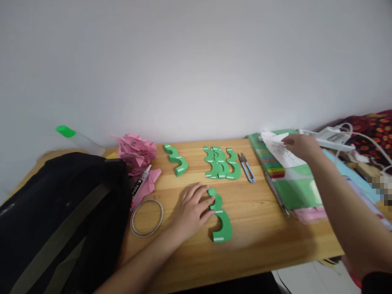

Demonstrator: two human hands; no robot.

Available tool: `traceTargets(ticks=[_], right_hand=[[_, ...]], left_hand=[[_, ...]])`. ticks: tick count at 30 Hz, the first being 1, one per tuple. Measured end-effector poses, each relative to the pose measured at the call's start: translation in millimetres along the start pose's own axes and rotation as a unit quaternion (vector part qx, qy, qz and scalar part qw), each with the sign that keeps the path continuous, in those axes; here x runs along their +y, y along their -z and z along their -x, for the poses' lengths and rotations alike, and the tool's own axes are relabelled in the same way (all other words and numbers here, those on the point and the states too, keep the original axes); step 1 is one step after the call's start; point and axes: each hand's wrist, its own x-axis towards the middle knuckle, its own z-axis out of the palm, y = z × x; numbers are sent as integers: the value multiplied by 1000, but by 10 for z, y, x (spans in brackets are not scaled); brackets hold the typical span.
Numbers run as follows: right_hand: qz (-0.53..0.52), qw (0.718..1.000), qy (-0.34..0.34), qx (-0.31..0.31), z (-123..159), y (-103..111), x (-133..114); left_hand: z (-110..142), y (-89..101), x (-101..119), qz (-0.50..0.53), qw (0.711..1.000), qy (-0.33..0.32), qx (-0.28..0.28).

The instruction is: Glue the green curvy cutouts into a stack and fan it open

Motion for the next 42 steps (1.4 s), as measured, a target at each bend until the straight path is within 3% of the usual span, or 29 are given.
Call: traceTargets(ticks=[5,8,11,15,21,24,26,29,31,33,36,42], right_hand=[[108,991,-39,-66,183,83,-190],[222,968,-101,-56,234,159,-367],[266,948,-147,-93,161,176,-447],[257,946,-173,-98,23,147,-352],[142,982,-122,-20,23,268,-269],[71,991,-98,62,341,266,-442],[-16,995,-77,61,724,204,-640],[-134,989,45,-50,1410,64,-989],[-188,962,135,-144,1807,-45,-1195],[-205,946,164,-192,2080,-164,-1338],[-195,945,166,-204,2256,-317,-1411],[-176,951,137,-212,2287,-406,-1400]], left_hand=[[-1,4,6,-5,1000,1,1],[-1,10,6,3,1000,-3,-5],[-2,7,-4,3,1000,-1,-8],[1,3,-10,2,1000,-3,-6],[1,11,-1,13,1000,3,-11],[-6,14,6,16,1000,9,-9],[-8,26,17,17,1000,10,-10],[-10,41,22,23,1000,13,-12],[-11,41,12,26,999,16,-15],[-11,36,0,27,999,18,-18],[-10,29,-10,27,999,12,-15],[-18,23,-7,32,999,12,-10]])
